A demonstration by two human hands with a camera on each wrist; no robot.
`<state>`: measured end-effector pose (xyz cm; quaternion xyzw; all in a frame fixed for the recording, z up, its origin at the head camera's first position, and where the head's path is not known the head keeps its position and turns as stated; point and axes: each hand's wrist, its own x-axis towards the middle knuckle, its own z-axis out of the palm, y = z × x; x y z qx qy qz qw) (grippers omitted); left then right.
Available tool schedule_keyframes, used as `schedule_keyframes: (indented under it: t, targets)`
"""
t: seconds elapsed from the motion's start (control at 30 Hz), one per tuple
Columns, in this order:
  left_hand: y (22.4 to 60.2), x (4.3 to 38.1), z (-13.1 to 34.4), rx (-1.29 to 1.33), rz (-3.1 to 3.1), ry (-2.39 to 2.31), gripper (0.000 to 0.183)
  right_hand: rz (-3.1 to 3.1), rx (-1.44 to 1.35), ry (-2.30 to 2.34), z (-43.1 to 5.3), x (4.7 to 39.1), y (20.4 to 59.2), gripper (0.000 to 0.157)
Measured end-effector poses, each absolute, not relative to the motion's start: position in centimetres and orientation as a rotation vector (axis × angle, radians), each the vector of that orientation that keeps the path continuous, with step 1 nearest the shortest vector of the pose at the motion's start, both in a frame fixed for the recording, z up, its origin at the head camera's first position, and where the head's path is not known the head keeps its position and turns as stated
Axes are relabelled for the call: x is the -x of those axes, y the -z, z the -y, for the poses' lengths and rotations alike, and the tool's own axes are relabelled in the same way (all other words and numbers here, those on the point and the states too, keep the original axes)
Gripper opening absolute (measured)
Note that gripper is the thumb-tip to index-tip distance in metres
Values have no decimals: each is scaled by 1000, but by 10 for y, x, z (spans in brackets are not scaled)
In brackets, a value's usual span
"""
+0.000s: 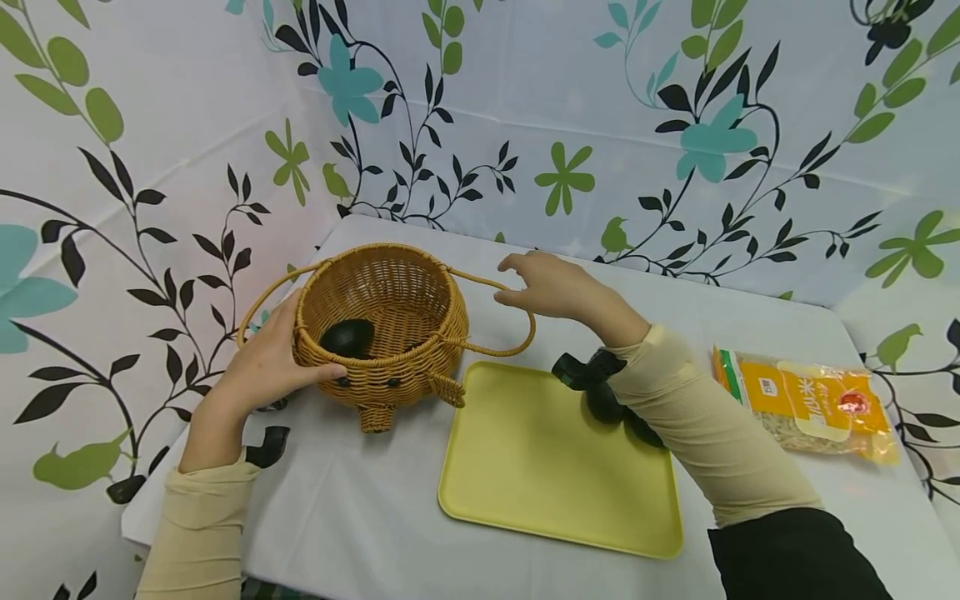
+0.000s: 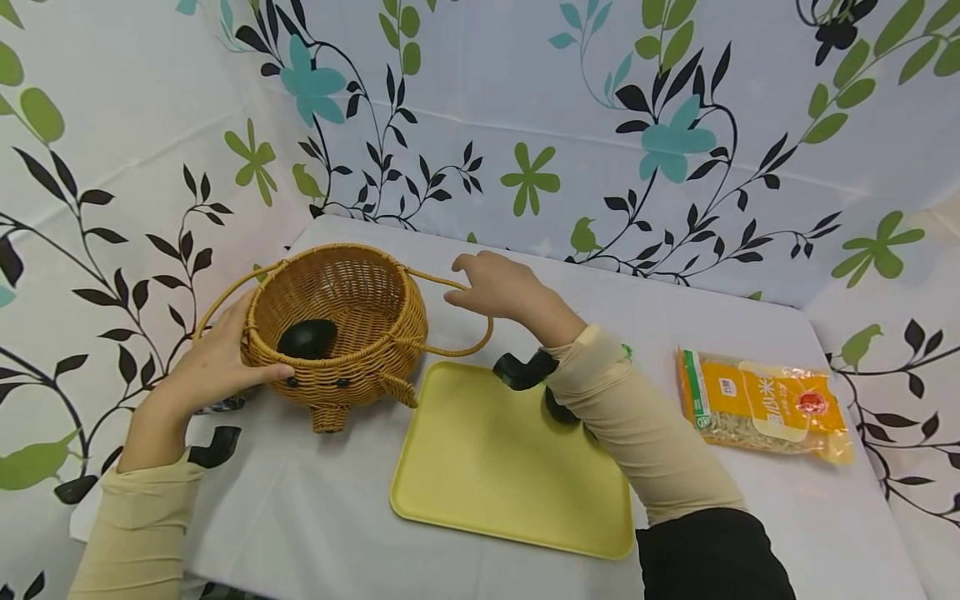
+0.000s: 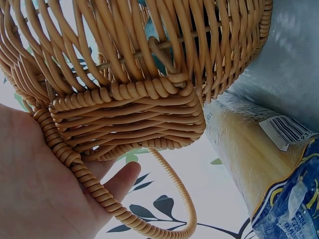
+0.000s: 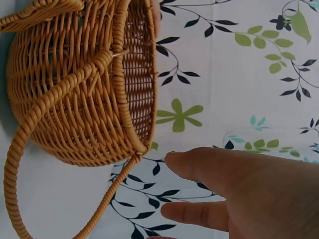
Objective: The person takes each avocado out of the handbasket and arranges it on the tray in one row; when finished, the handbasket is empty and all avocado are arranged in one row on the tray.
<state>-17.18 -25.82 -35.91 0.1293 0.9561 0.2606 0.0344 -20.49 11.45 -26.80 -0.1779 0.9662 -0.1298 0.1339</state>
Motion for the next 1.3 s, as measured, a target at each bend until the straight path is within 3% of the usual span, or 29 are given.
schedule_keyframes:
  t: [1.3]
  targets:
    - [358, 171, 259, -379, -2939, -803, 123, -2593, 850, 473, -28, 235, 269, 50]
